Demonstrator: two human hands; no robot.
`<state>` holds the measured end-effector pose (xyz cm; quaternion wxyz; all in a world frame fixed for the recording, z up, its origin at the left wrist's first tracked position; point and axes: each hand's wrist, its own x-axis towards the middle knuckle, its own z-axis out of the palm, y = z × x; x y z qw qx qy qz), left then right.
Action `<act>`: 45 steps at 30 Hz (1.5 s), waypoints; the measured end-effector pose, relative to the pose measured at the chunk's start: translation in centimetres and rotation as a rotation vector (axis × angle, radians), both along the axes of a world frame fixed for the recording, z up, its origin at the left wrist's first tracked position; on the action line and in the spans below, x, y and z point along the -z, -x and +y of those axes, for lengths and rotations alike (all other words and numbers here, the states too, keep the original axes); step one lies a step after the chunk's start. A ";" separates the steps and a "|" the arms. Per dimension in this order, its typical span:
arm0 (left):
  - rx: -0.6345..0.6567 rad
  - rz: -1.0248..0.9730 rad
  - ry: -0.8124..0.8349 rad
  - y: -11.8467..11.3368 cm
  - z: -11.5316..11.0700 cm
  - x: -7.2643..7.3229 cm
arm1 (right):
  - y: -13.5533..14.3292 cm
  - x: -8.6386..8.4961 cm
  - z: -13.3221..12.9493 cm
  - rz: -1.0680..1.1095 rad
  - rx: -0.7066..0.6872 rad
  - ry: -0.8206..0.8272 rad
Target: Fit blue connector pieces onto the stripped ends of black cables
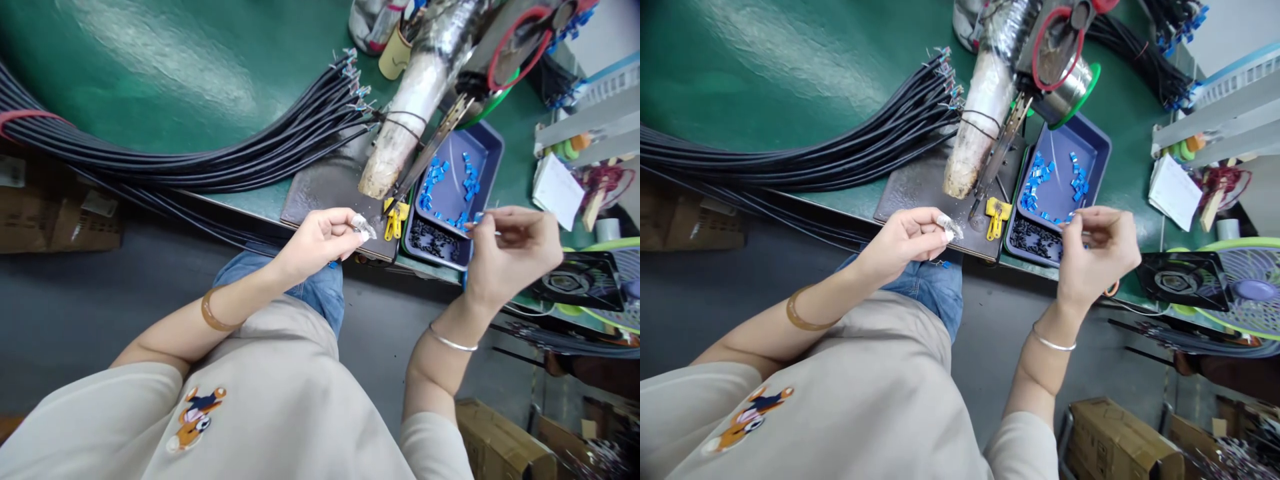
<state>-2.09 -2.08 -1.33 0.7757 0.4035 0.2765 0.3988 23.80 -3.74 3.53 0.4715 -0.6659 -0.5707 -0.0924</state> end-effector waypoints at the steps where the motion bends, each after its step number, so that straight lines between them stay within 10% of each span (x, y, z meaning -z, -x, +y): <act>1: 0.002 0.012 -0.009 0.0 0.0 0.0 | 1.8 0.0 -1.0 0.122 -0.076 0.007; 5: 0.001 0.063 -0.046 -0.1 0.1 -0.1 | 7.8 1.0 -3.9 0.415 -0.288 0.119; 9: 0.013 0.091 -0.058 -0.3 0.2 -0.1 | 10.2 2.5 -4.6 0.217 -0.193 0.063; 45: -0.049 0.149 -0.083 -0.5 0.1 -1.1 | 12.0 3.0 -4.7 0.009 -0.304 -0.077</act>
